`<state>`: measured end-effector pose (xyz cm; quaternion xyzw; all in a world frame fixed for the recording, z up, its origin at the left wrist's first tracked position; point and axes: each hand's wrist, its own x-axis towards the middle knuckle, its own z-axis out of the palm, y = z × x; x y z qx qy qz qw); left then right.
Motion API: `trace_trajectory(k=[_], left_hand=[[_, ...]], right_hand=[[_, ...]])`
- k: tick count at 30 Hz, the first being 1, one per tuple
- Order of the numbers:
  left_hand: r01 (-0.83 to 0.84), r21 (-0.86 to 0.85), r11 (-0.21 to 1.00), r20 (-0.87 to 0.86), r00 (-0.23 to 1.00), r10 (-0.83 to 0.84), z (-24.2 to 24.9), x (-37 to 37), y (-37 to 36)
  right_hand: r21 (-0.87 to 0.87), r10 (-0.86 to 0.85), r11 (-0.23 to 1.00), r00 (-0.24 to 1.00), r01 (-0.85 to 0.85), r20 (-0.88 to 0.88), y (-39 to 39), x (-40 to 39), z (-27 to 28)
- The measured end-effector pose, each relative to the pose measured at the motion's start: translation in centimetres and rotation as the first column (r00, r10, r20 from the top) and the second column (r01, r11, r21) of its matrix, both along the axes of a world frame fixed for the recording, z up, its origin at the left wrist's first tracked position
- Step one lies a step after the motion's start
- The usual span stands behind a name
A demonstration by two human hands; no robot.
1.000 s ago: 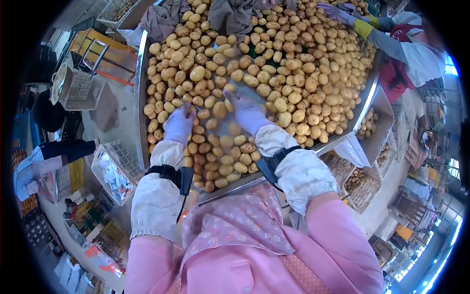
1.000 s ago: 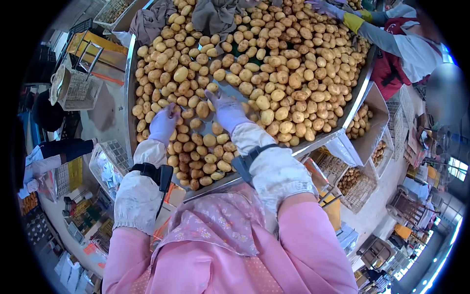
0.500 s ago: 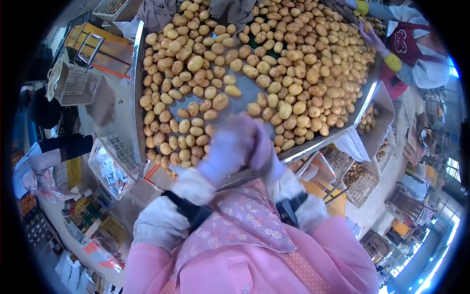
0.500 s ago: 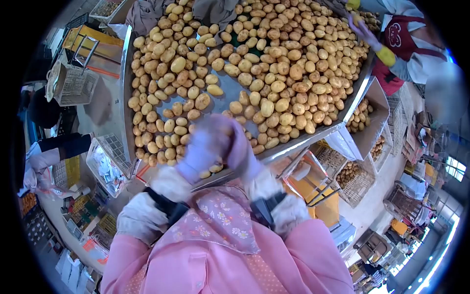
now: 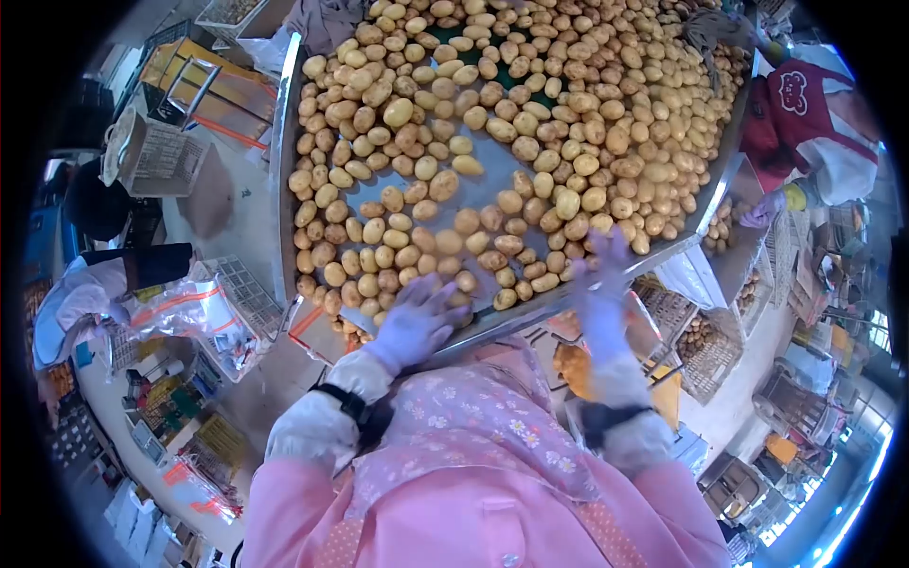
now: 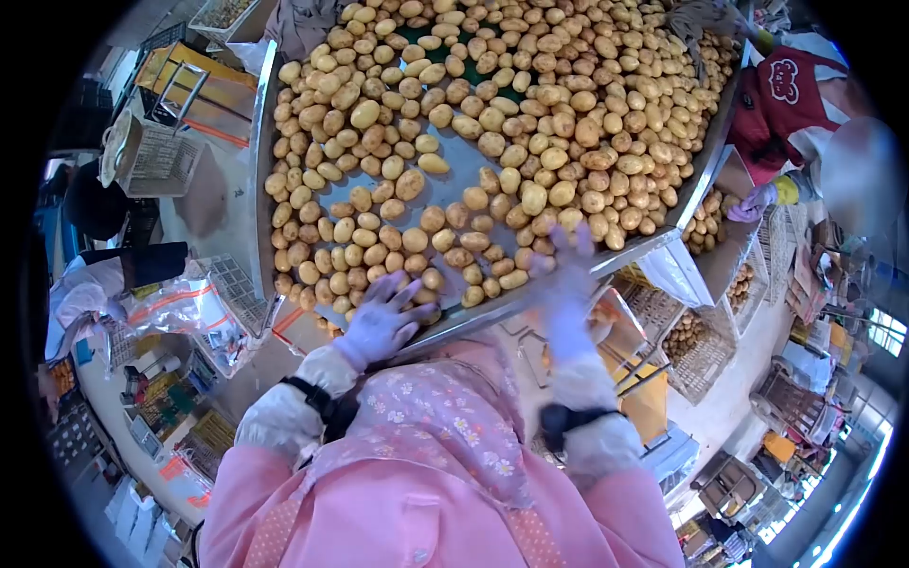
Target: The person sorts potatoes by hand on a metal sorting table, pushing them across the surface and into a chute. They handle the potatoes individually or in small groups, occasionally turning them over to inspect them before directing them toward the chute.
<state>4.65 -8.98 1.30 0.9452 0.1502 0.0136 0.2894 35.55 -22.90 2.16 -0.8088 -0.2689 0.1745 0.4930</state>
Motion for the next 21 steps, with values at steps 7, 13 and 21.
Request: trace_trajectory(k=[7,13,21], left_hand=[[-0.378,0.018,0.926,-0.109,0.919,0.378,1.0,-10.8,-0.4],[-0.723,0.028,0.690,0.017,0.690,0.723,2.8,-7.4,8.6],[-0.682,0.410,0.606,-0.048,0.647,0.761,-1.7,3.8,22.6]], right_hand=[[-0.499,0.936,0.347,0.264,-0.794,0.231,9.5,-9.8,-1.8],[-0.611,0.763,0.646,0.368,-0.458,0.531,21.6,3.7,-2.8],[-0.565,0.877,0.480,0.356,-0.671,0.323,24.6,-10.2,-1.3]])
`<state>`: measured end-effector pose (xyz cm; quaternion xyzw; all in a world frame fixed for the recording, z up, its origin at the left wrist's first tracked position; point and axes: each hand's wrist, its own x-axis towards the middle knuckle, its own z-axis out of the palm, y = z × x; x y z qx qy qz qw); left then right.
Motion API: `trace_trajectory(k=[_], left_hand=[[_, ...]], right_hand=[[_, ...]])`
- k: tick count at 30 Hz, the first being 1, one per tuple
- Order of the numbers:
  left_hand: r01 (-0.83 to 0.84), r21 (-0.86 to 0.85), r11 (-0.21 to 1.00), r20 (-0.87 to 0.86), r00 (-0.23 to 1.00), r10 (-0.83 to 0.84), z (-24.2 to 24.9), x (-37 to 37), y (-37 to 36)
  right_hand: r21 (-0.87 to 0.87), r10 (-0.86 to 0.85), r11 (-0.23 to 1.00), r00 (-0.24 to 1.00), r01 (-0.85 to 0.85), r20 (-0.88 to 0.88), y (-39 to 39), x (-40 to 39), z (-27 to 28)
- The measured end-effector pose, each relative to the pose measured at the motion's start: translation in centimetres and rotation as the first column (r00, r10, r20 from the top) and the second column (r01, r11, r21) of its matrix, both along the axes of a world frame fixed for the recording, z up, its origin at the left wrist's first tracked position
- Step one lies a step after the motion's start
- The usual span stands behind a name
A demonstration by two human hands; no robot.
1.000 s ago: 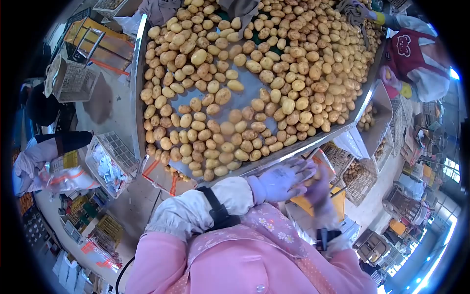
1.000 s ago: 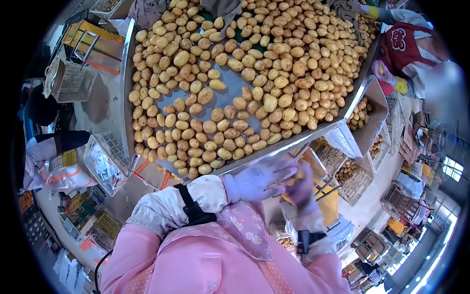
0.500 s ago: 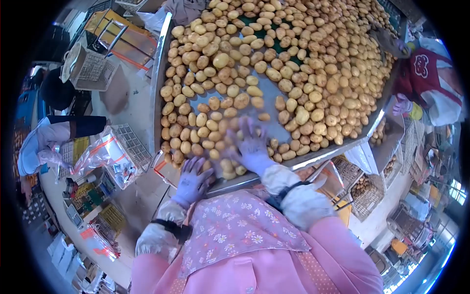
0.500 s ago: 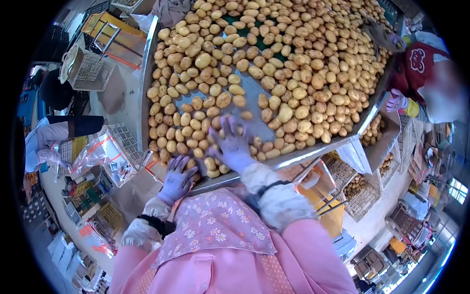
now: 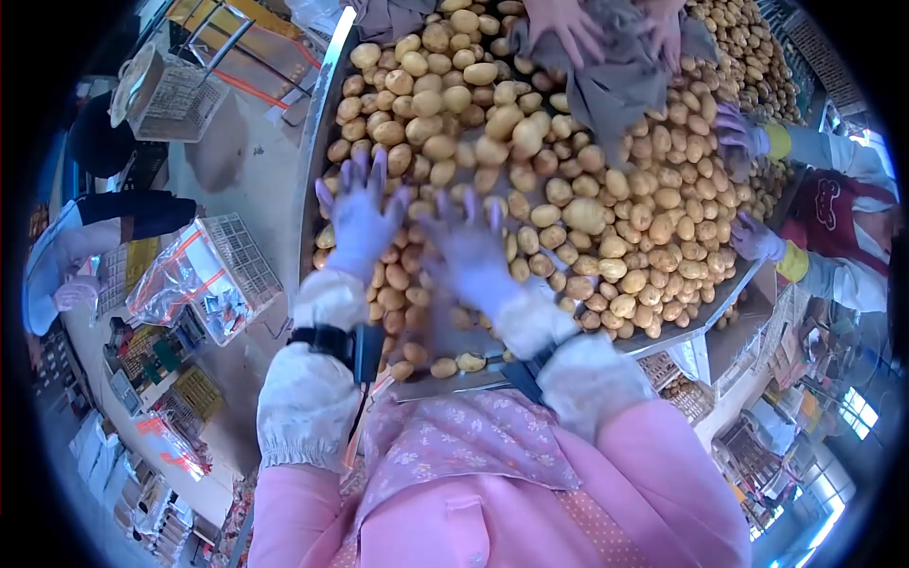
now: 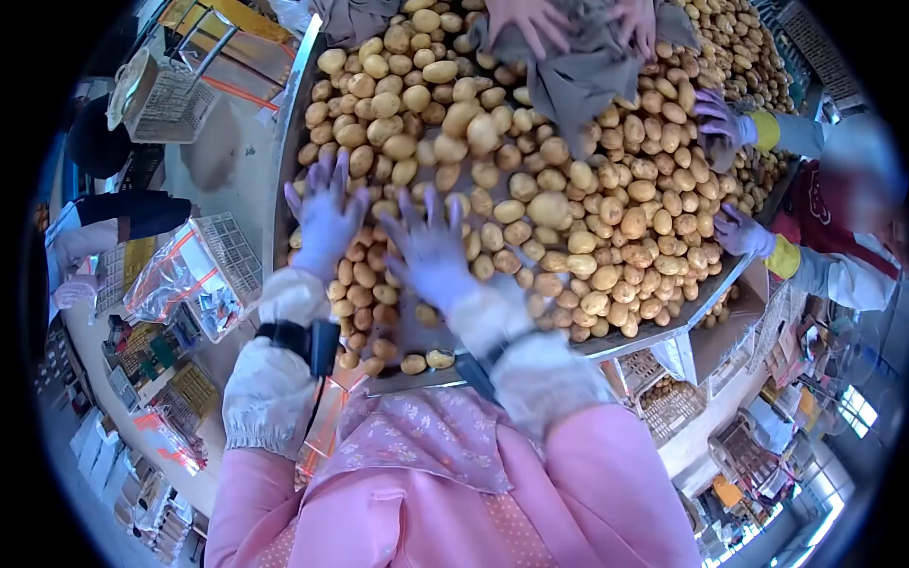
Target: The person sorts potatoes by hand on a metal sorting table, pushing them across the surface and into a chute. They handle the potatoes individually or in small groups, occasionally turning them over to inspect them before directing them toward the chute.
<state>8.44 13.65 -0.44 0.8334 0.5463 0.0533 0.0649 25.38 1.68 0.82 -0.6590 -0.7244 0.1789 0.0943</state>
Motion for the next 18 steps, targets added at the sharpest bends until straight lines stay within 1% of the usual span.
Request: trace_trajectory(k=[1,2,3,4,5,6,7,8,9,10,12,13,15,16,17,18], left_hand=[[0.066,-0.030,0.997,0.008,0.998,-0.066,1.0,0.1,-2.2],[0.102,-0.037,0.994,0.036,0.994,-0.101,-0.5,-0.7,-4.9],[0.124,-0.180,0.976,0.119,0.987,-0.103,-1.0,-1.7,-7.9],[0.157,-0.260,0.953,0.097,0.986,-0.136,0.5,-2.0,-10.4],[0.226,-0.242,0.943,0.171,0.967,-0.188,0.8,-2.7,-13.1],[0.304,-0.315,0.899,0.160,0.951,-0.265,3.6,-2.4,-14.8],[0.302,-0.320,0.898,0.163,0.951,-0.262,3.4,-3.5,-16.8],[0.432,-0.367,0.823,0.319,0.890,-0.325,2.4,-5.0,-18.6],[0.559,-0.388,0.733,0.469,0.804,-0.365,1.8,-6.6,-19.8],[0.563,-0.384,0.732,0.470,0.802,-0.370,1.8,-8.3,-20.4],[0.448,-0.372,0.813,0.359,0.877,-0.320,1.9,-11.2,-20.3],[0.450,-0.366,0.814,0.357,0.876,-0.324,1.8,-11.7,-20.2],[0.308,-0.304,0.901,0.214,0.944,-0.251,2.3,-11.8,-19.6],[0.329,-0.263,0.907,0.233,0.934,-0.271,2.8,-10.2,-18.9],[0.364,-0.262,0.894,0.300,0.911,-0.283,3.5,-7.8,-17.9],[0.400,-0.261,0.879,0.366,0.883,-0.293,4.0,-5.2,-17.2]], right_hand=[[-0.030,0.097,0.995,0.995,-0.098,-0.027,-3.8,1.6,0.8],[-0.172,0.162,0.970,0.984,-0.173,-0.077,-6.1,4.2,1.9],[-0.112,0.115,0.985,0.980,-0.134,-0.161,-10.0,6.7,0.6],[-0.100,0.222,0.970,0.975,-0.220,0.015,-12.4,9.4,1.3],[-0.422,0.141,0.901,0.987,-0.098,0.073,-12.4,10.9,3.1],[-0.416,-0.093,0.900,0.990,0.128,0.104,-13.9,12.7,3.3],[-0.176,-0.296,0.920,0.915,0.350,0.273,-16.1,12.5,1.7],[-0.121,-0.351,0.911,0.896,0.393,0.271,-16.8,11.4,0.7],[-0.066,-0.405,0.898,0.875,0.435,0.265,-17.2,9.7,0.2],[-0.062,-0.409,0.897,0.873,0.439,0.265,-17.4,8.2,0.7],[0.047,-0.257,0.966,0.961,0.254,0.100,-17.2,5.5,2.4],[0.053,-0.260,0.965,0.961,0.256,0.099,-15.9,5.0,2.8],[0.148,-0.226,0.958,0.965,0.245,-0.135,-11.5,5.0,2.7],[0.156,-0.145,0.971,0.965,0.181,-0.216,-9.0,4.7,1.3],[0.168,-0.061,0.979,0.953,0.115,-0.296,-6.8,3.9,0.1],[0.011,-0.055,0.998,0.990,0.057,-0.132,-5.4,2.8,0.1]])
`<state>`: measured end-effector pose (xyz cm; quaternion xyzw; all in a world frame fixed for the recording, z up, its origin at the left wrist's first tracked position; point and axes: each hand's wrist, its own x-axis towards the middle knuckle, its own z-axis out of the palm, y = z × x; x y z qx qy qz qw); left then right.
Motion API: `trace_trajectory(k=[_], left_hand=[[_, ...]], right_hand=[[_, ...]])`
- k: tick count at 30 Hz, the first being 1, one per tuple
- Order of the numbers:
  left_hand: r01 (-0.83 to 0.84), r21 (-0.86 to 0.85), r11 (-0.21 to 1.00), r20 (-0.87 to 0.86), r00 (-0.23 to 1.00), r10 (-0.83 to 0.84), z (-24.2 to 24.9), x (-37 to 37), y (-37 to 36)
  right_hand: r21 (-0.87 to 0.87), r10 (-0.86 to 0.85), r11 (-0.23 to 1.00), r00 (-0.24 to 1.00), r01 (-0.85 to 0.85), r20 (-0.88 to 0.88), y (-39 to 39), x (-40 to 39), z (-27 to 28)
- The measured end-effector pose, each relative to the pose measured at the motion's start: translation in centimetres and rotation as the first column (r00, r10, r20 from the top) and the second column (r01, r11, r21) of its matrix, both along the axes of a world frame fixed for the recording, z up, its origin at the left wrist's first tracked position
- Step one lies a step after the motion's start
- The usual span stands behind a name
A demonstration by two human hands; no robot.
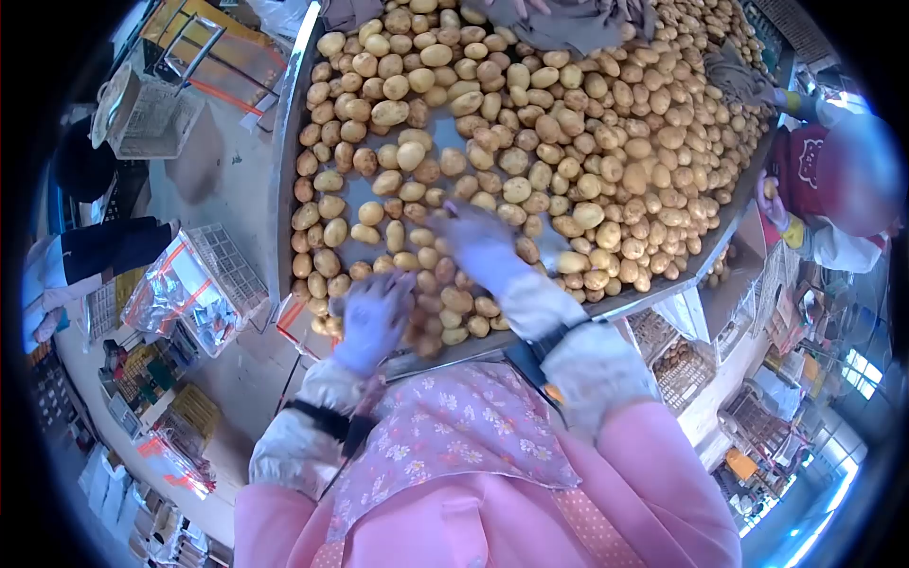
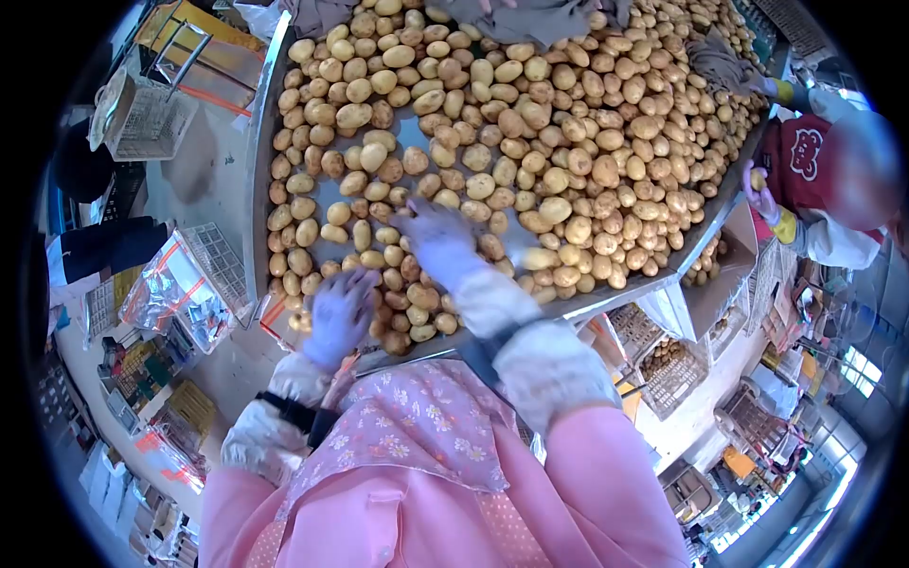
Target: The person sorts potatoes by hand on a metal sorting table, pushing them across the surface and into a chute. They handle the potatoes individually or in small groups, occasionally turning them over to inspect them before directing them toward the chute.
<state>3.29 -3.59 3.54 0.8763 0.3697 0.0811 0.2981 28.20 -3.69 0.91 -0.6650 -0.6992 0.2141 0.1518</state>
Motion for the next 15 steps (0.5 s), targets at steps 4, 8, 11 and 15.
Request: trace_trajectory(k=[4,8,11,15], left_hand=[[-0.113,0.050,0.992,-0.115,0.986,0.118,-2.4,8.3,2.2],[-0.001,-0.009,1.000,-0.378,0.926,-0.003,-3.5,10.6,3.9],[0.040,-0.016,0.999,-0.181,0.983,-0.042,-4.9,9.2,4.8],[0.176,-0.138,0.975,0.166,0.974,-0.152,1.9,12.5,-0.4]], right_hand=[[-0.419,0.116,0.907,0.935,0.038,0.336,2.8,-1.4,0.7],[0.001,-0.328,0.939,0.898,0.343,-0.293,-2.7,2.5,-1.6],[-0.450,-0.676,0.664,0.223,0.597,-0.703,-8.4,3.6,2.6],[-0.861,-0.398,0.435,-0.803,0.262,-0.445,-14.7,1.2,5.8]])
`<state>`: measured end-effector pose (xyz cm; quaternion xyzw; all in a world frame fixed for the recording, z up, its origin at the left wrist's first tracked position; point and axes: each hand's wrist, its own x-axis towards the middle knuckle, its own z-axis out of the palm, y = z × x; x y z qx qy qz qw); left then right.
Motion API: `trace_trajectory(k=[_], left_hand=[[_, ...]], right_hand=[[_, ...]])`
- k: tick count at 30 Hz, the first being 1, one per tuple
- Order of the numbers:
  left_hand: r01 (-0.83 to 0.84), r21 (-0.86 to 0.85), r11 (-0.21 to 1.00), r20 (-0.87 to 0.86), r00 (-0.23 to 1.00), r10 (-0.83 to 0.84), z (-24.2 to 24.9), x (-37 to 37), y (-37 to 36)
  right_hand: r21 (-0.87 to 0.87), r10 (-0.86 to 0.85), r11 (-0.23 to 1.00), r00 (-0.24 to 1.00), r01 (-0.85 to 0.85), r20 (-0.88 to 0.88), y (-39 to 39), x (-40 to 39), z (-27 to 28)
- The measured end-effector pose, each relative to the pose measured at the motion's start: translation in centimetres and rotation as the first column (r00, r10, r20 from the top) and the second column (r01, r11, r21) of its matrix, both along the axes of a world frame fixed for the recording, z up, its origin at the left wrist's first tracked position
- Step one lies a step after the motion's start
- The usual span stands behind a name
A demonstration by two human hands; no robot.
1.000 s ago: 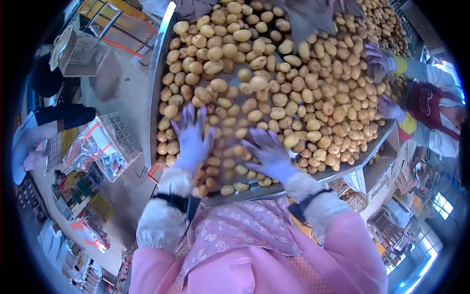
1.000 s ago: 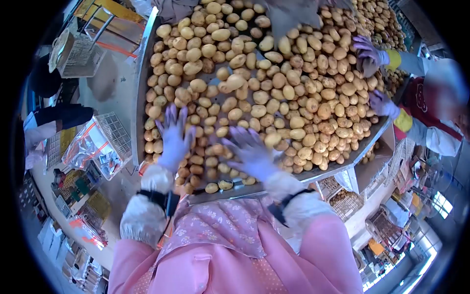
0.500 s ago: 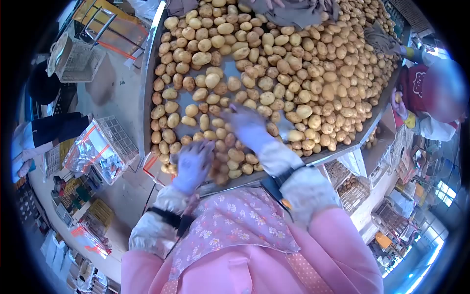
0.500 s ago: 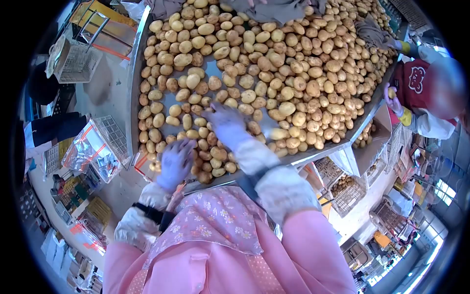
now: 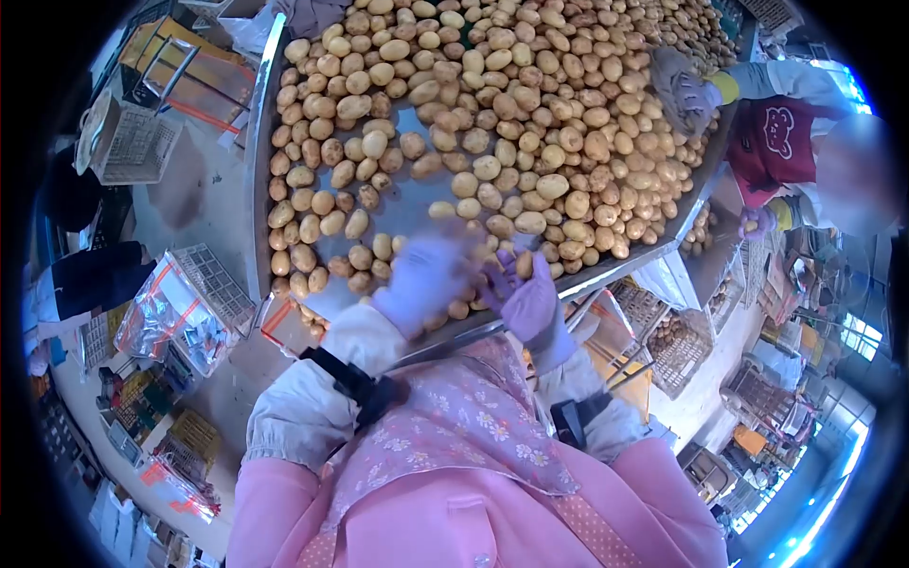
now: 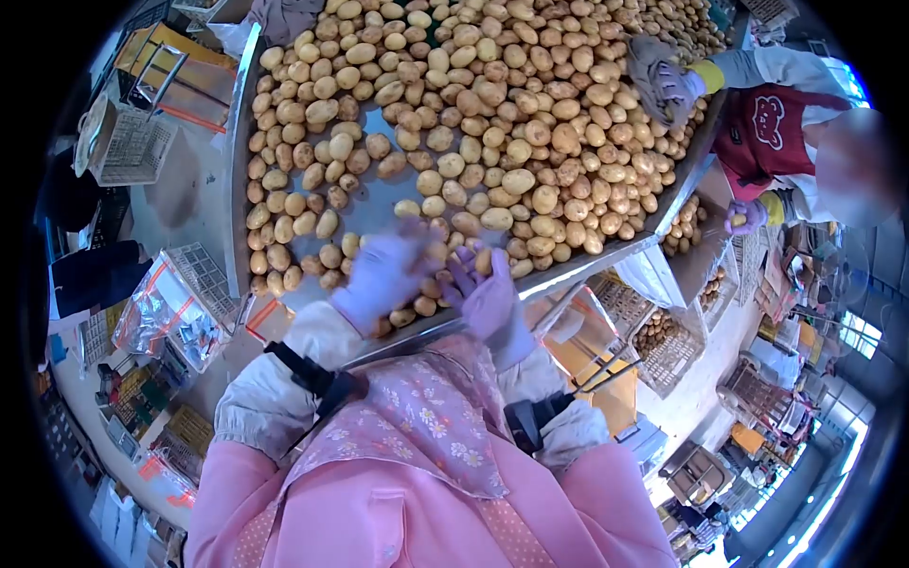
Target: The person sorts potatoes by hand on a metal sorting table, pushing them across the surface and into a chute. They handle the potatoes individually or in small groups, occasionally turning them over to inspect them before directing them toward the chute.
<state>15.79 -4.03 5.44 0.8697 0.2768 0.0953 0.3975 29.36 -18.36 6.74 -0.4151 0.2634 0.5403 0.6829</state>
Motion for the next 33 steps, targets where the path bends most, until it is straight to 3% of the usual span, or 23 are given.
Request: trace_trajectory(k=[1,2,3,5,7,9,10,12,13,15,16,18,19,20,21,22,23,25,26,27,29,32,33], left_hand=[[0.240,-0.035,0.970,-0.004,0.971,-0.241,1.3,1.2,-2.2],[0.443,-0.057,0.895,-0.089,0.890,-0.447,2.8,2.7,-4.4],[0.449,0.158,0.879,0.097,0.879,-0.467,0.9,2.4,-7.6],[0.481,0.008,0.876,0.266,0.844,-0.466,1.0,2.5,-9.3],[0.504,-0.094,0.859,0.331,0.830,-0.450,0.2,1.3,-9.3],[0.417,-0.044,0.908,0.086,0.907,-0.413,-0.4,-2.5,-6.1],[0.440,-0.033,0.898,-0.172,0.882,-0.438,1.0,-4.3,-3.7],[0.376,0.186,0.908,-0.074,0.926,-0.369,-4.1,-11.5,-2.5],[0.371,0.284,0.884,-0.127,0.928,-0.349,-4.2,-13.3,-2.1],[0.344,0.264,0.901,-0.180,0.935,-0.305,-4.4,-16.6,-2.1],[0.312,0.248,0.917,-0.227,0.939,-0.258,-4.3,-18.0,-2.5],[0.305,0.234,0.923,-0.276,0.931,-0.238,-3.6,-20.0,-3.6],[0.271,0.219,0.937,-0.254,0.943,-0.213,-3.1,-20.8,-4.2],[0.243,0.205,0.948,-0.231,0.953,-0.194,-3.0,-21.4,-3.8],[0.228,0.182,0.956,-0.239,0.954,-0.182,-2.8,-22.3,-3.6],[0.095,0.214,0.972,-0.240,0.970,-0.042,-2.8,-23.1,-3.1],[-0.047,0.255,0.966,-0.233,0.966,0.108,-3.0,-23.5,-2.5],[-0.246,0.326,0.913,-0.188,0.929,0.318,-2.2,-21.8,0.0],[-0.275,0.338,0.900,-0.135,0.932,0.335,-1.6,-19.4,2.5],[-0.301,0.352,0.886,-0.078,0.934,0.348,-1.4,-17.0,5.1],[-0.372,0.251,0.894,-0.031,0.920,0.391,-2.5,-12.1,9.1],[-0.233,0.249,0.940,-0.398,0.860,0.318,-3.1,-8.4,12.0],[-0.231,0.242,0.943,-0.400,0.861,0.313,-3.4,-8.4,12.0]], right_hand=[[-0.004,-0.002,1.000,1.000,0.002,0.001,-1.9,-0.3,0.3],[0.029,0.212,0.958,0.773,-0.285,0.598,-4.0,0.0,0.2],[-0.118,0.249,0.852,0.196,-0.510,0.948,-6.1,0.7,0.1],[-0.284,0.476,0.810,0.292,-0.513,0.830,-12.2,4.4,0.0],[-0.723,0.748,0.527,-0.161,-0.447,0.644,-18.5,9.4,1.4],[-0.967,0.961,0.250,0.135,-0.051,0.242,-27.4,15.8,-5.5],[-0.950,0.950,0.312,0.009,0.030,0.313,-23.8,14.9,-3.5],[-0.882,0.889,0.429,-0.266,0.194,0.374,-14.6,12.3,1.9],[-0.741,0.732,0.671,0.163,-0.008,0.661,-9.9,10.0,1.3],[-0.746,0.690,0.665,-0.403,0.026,0.601,-1.7,5.3,-0.2],[-0.684,0.620,0.730,-0.418,-0.003,0.664,0.9,3.5,-3.9],[-0.941,0.751,0.295,-0.649,0.165,0.121,5.8,-2.2,-3.2],[-0.942,0.743,0.298,-0.657,0.154,0.128,5.4,-1.7,-4.2],[-0.905,0.344,0.410,-0.900,-0.113,0.268,4.3,-0.4,-6.0],[-0.840,-0.134,0.360,-0.914,-0.406,0.384,3.3,1.1,-6.9],[-0.896,0.067,0.095,-0.896,-0.433,0.440,4.3,4.4,-6.5],[-0.985,0.093,-0.011,-0.981,-0.174,0.172,7.8,7.2,-3.1],[-0.854,0.217,0.512,-0.948,-0.093,0.233,10.6,12.1,-7.5],[-0.849,0.372,0.514,-0.924,0.126,0.088,14.8,11.4,-5.9],[-0.745,0.388,0.666,-0.867,0.030,0.312,19.1,10.2,-6.7],[-0.750,0.434,0.652,-0.866,0.112,0.247,25.5,4.5,-6.4],[-0.911,0.176,0.387,-0.958,-0.143,0.225,26.0,-2.7,-8.1],[-0.746,0.142,0.548,-0.836,-0.379,0.529,22.5,-4.4,-7.3]])
